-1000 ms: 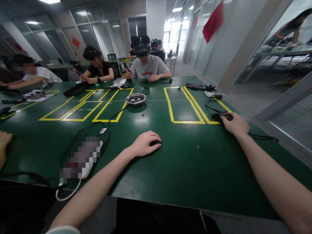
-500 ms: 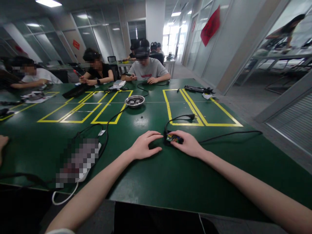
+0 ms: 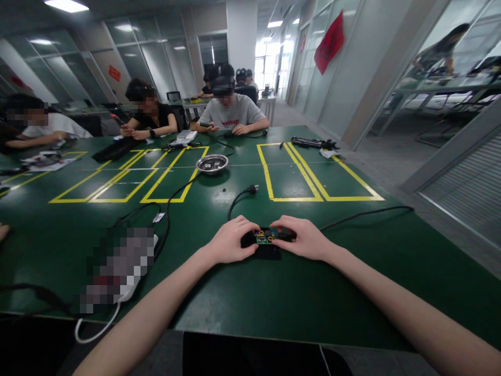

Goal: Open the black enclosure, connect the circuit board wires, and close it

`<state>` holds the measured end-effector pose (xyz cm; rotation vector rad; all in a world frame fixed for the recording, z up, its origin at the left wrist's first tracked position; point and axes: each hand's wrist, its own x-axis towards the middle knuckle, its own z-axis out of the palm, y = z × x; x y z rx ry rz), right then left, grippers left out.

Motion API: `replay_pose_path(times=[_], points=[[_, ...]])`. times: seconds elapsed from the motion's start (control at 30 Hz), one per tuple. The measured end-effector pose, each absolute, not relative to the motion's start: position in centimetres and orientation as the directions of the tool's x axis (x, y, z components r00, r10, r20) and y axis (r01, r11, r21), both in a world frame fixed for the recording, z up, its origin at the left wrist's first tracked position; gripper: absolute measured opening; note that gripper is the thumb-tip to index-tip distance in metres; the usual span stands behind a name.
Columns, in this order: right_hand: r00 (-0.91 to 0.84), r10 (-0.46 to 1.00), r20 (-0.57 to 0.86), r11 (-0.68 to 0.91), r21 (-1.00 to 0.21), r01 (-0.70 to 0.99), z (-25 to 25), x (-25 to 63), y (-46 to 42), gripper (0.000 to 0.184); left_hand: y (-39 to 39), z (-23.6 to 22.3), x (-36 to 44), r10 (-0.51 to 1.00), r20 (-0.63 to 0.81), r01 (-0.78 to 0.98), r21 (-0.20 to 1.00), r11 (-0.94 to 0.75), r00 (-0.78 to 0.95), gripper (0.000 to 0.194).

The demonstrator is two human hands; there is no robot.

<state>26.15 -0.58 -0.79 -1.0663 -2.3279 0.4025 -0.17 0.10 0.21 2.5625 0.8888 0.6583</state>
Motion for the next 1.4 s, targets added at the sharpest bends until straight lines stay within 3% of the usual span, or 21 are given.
replay_pose_path(times=[0.1, 0.27, 0.73, 1.03, 1.27, 1.4], points=[[-0.56, 0.761, 0.327, 0.639, -0.522, 0.565, -0.7, 26.7, -0.2, 0.019, 0.2, 0.2, -0.1, 0.64, 0.31, 0.488, 0.444, -0.751, 0.703, 0.031], [-0.53, 0.773, 0.349, 0.624, -0.573, 0.532, -0.4, 26.2, -0.7, 0.026, 0.4, 0.0, -0.2, 0.63, 0.294, 0.487, 0.433, -0.758, 0.719, 0.049], [-0.551, 0.759, 0.347, 0.646, -0.499, 0.577, -2.0, 25.7, -0.3, 0.033, 1.0, 0.0, -1.0, 0.597, 0.255, 0.453, 0.45, -0.77, 0.761, 0.053], [-0.575, 0.75, 0.328, 0.652, -0.514, 0.558, -2.0, 25.5, -0.4, 0.029, 1.3, -0.3, -1.2, 0.589, 0.257, 0.435, 0.468, -0.769, 0.766, 0.076], [-0.585, 0.735, 0.342, 0.675, -0.444, 0.589, -2.3, 25.5, -0.4, 0.031, 1.3, -0.3, -1.2, 0.572, 0.27, 0.407, 0.48, -0.777, 0.775, 0.088], [-0.585, 0.724, 0.365, 0.689, -0.404, 0.602, -2.5, 25.5, -0.4, 0.028, 1.2, -0.2, -1.0, 0.579, 0.287, 0.406, 0.483, -0.775, 0.763, 0.075]])
